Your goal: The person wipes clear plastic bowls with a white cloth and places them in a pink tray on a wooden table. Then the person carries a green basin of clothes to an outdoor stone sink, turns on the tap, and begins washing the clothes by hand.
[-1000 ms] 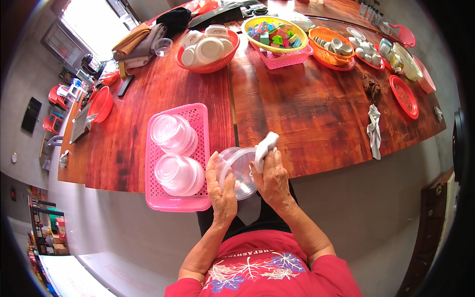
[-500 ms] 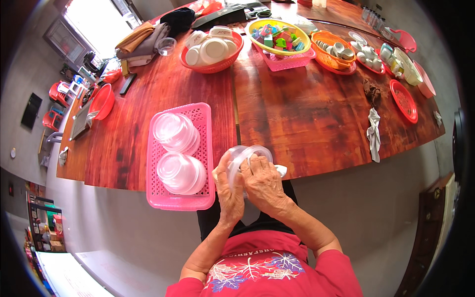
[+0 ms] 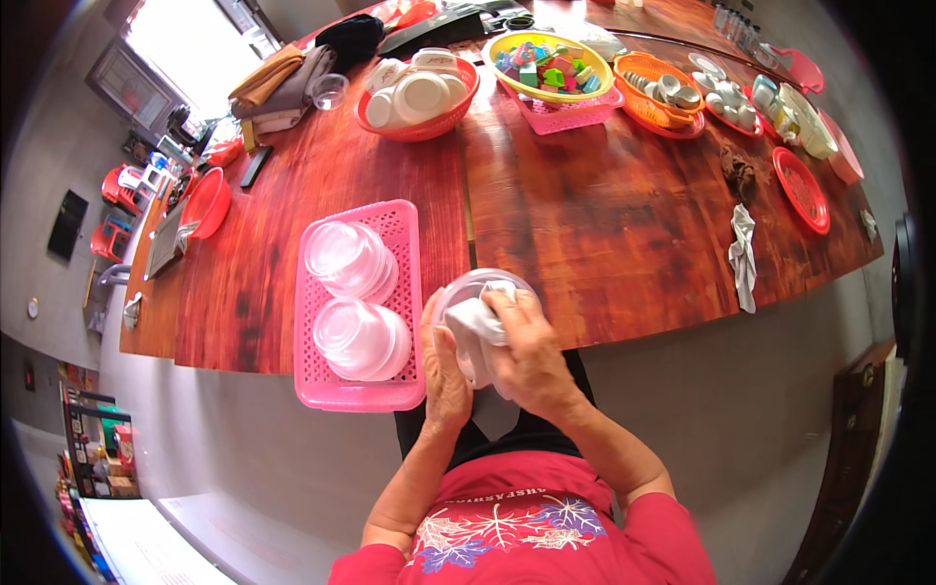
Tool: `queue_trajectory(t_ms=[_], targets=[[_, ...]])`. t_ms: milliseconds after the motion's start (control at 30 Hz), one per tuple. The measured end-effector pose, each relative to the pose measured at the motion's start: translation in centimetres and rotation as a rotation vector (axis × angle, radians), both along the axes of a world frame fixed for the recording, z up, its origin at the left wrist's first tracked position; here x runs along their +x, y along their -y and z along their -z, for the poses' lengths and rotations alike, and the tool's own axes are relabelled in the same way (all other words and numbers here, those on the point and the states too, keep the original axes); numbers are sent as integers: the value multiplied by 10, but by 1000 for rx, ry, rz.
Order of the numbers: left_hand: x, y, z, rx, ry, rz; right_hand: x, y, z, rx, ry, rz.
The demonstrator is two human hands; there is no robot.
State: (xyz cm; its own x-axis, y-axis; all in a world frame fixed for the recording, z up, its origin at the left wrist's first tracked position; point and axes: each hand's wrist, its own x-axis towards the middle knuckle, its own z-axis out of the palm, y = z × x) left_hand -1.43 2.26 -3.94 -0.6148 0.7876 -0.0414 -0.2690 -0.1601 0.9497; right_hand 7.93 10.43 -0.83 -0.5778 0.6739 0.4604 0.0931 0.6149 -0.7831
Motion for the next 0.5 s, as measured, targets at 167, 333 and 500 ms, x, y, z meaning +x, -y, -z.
queue_trajectory(t_ms=[167, 333, 500], targets=[[0, 11, -1, -190, -246, -49, -9, 8, -4, -67, 58, -340], [10, -1, -26, -36, -125, -63, 13, -3, -6, 213, 119, -536], [4, 1, -17, 26, 42, -49, 41, -13, -20, 663, 356, -478]])
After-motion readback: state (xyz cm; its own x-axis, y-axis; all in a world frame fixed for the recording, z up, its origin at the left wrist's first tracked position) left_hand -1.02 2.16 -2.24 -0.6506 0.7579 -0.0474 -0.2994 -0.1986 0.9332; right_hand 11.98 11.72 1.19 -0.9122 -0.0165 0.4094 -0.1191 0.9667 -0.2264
